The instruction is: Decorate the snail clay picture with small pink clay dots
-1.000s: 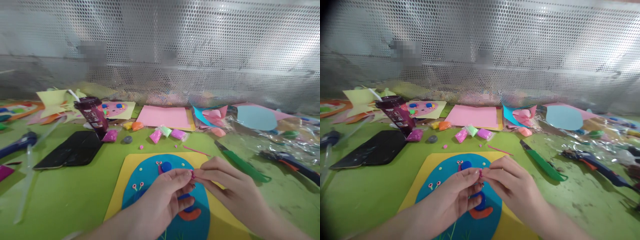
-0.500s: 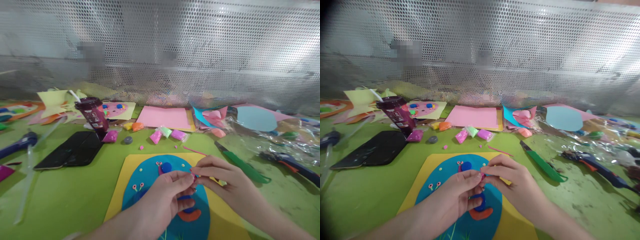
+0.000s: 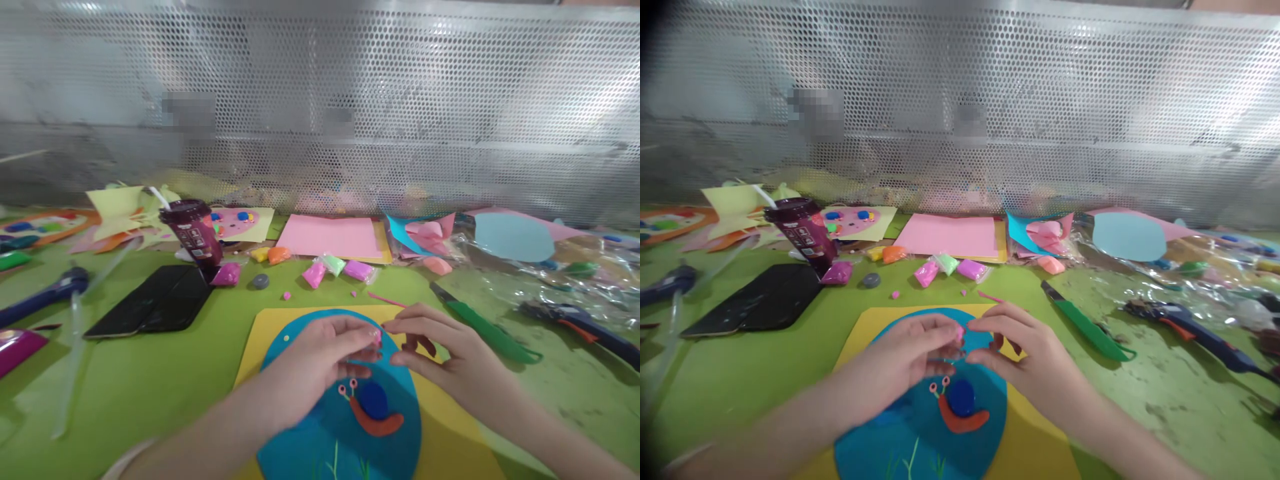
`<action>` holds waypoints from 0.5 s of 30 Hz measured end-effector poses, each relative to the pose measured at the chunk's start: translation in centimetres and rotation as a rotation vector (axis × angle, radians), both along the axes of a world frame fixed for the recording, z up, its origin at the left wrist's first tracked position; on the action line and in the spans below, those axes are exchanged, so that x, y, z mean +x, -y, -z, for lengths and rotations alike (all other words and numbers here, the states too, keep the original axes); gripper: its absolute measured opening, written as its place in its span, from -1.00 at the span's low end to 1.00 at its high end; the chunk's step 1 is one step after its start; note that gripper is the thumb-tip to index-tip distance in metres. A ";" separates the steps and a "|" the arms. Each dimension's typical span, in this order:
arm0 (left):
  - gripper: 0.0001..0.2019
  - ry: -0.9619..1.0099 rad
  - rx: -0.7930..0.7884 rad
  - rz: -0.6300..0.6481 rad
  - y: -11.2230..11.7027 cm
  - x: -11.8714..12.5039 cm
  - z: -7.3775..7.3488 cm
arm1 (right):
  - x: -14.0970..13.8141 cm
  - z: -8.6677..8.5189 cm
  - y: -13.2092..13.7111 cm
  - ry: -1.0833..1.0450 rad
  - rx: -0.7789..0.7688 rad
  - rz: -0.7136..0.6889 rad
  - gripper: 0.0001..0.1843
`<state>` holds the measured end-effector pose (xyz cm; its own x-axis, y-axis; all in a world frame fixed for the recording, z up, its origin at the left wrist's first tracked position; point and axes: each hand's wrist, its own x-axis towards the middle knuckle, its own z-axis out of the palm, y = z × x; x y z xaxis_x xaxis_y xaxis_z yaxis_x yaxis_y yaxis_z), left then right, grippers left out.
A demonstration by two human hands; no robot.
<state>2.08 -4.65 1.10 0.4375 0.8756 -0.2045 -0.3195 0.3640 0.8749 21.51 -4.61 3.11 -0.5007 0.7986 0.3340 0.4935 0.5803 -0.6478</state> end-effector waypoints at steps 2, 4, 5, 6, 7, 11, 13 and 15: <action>-0.81 -0.085 0.099 -0.036 -1.0 -1.3 -0.9 | 0.1 0.0 -0.1 0.031 0.007 0.002 -0.86; -0.85 -0.156 0.184 -0.084 -1.8 -2.7 -1.9 | 0.1 0.0 -0.2 0.053 0.018 -0.007 -0.85; -0.87 -0.192 0.224 -0.105 -1.9 -3.3 -2.2 | 0.1 0.0 -0.2 0.059 0.023 -0.012 -0.84; -0.89 -0.226 0.253 -0.119 -1.8 -3.8 -2.5 | 0.0 0.0 -0.2 0.059 0.029 -0.017 -0.83; -0.90 -0.270 0.273 -0.124 -1.6 -4.2 -2.6 | 0.0 0.1 -0.2 0.058 0.036 -0.020 -0.82; -0.89 -0.502 0.258 0.017 0.7 -5.0 -1.8 | -0.1 0.4 -0.1 0.054 0.052 -0.039 -0.80; -0.87 -0.563 0.216 0.114 2.0 -5.0 -1.1 | -0.2 0.7 -0.1 0.056 0.058 -0.060 -0.79; -0.84 -0.617 0.189 0.179 3.1 -4.9 -0.5 | -0.2 1.0 -0.1 0.062 0.062 -0.078 -0.77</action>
<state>-2.86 -7.72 1.60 0.4312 0.8458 -0.3142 0.3107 0.1878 0.9318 21.30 -4.48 2.15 -0.5821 0.7351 0.3477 0.4831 0.6565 -0.5793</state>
